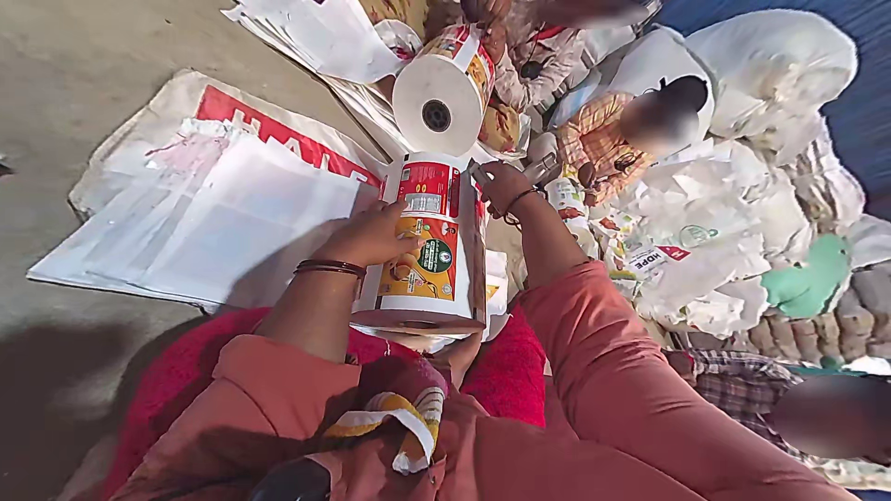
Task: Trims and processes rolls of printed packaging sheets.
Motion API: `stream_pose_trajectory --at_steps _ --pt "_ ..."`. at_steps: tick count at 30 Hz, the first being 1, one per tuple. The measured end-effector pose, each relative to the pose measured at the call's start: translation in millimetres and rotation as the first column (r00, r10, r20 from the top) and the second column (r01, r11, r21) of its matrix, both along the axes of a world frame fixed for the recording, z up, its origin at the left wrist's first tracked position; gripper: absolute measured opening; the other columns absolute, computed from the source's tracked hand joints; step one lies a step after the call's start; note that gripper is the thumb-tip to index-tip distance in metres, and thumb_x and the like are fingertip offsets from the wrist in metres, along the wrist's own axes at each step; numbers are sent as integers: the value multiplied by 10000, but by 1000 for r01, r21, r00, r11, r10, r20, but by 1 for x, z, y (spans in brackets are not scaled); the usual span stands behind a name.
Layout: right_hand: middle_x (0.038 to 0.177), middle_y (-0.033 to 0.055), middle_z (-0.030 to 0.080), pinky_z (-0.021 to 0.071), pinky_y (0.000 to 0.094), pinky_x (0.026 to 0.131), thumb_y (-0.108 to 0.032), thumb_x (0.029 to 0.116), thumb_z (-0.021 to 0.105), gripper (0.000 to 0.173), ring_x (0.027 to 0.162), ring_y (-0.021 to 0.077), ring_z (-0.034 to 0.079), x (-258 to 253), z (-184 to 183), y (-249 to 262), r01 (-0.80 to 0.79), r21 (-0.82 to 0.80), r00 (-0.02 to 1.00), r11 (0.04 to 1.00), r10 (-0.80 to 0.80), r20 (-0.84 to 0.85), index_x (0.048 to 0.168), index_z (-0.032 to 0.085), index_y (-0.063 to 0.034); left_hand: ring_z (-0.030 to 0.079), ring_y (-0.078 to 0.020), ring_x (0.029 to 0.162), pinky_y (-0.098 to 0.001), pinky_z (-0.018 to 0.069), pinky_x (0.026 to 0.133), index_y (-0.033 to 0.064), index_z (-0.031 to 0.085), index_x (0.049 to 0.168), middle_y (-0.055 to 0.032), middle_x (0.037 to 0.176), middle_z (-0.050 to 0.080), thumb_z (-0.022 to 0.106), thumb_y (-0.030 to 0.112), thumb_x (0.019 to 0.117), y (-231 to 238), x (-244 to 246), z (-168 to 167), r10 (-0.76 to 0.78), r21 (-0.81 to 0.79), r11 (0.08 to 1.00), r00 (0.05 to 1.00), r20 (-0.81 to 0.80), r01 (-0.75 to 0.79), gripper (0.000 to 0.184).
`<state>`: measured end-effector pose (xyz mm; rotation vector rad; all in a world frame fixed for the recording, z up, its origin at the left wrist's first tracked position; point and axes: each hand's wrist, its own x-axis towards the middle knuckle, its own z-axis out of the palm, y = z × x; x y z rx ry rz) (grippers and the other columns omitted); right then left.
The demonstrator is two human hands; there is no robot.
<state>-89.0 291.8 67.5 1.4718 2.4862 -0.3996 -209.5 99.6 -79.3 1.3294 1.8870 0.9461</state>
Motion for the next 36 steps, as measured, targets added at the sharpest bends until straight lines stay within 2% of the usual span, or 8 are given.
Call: stream_pose_trajectory --at_steps 4,7,14,17,23,28,32,36 --pt "1108 209 677 599 481 709 -139 1053 473 443 784 292 703 -2 3 0 -52 -3 997 999 53 50 1495 478 -116 488 -471 1357 -695 404 1065 98 371 1583 -257 1540 431 697 526 941 -2 1 0 10 8 1000 1000 -9 -10 838" --pt "1103 196 676 589 466 696 -159 1057 470 429 767 279 693 -3 6 -3 -62 10 994 998 60 95 1483 476 -110 472 -477 1371 -697 394 1076 94 370 1582 -259 1551 419 698 519 943 -1 1 1 8 4 1000 1000 1 -8 835" --pt "1123 224 680 590 541 760 -234 1056 527 433 847 342 714 -5 4 -8 -146 71 970 987 129 205 1454 494 -67 497 -480 1342 -699 412 1053 101 373 1579 -261 1539 427 679 539 947 0 1 -2 2 7 1000 1000 -16 -2 828" --pt "1112 218 676 594 523 747 -236 1062 539 423 827 328 712 -2 6 -13 -158 61 961 986 139 238 1448 494 -69 487 -501 1343 -714 411 1041 110 361 1589 -268 1561 398 681 538 946 0 1 1 3 -12 1000 1000 -9 -3 835" --pt "1080 195 657 593 435 652 -221 1082 501 439 703 255 678 14 9 -30 -84 -18 984 996 85 154 1503 442 -111 489 -508 1335 -725 407 1035 97 377 1576 -273 1538 421 700 520 940 0 1 2 4 -1 1000 1000 2 -4 830" --pt "1064 199 664 606 459 663 -208 1081 493 429 712 275 694 27 7 -41 -100 -20 985 995 102 140 1497 449 -112 482 -509 1346 -725 400 1048 95 367 1581 -290 1537 414 704 520 937 1 2 1 5 1 1000 1000 1 -5 842" --pt "1067 204 670 604 473 666 -221 1083 501 495 720 285 696 39 4 -53 -97 -33 988 995 100 117 1555 388 -125 488 -511 1337 -725 404 1038 103 357 1586 -293 1535 414 688 515 951 0 6 4 13 -3 1000 1000 8 -13 826" --pt "1057 178 689 594 421 611 -203 1083 504 534 665 241 678 52 -12 -58 24 -69 994 997 -32 -107 1591 343 -168 475 -521 1349 -741 394 1038 126 346 1598 -288 1562 389 658 528 965 -3 9 2 30 10 1000 1000 1 -30 812"
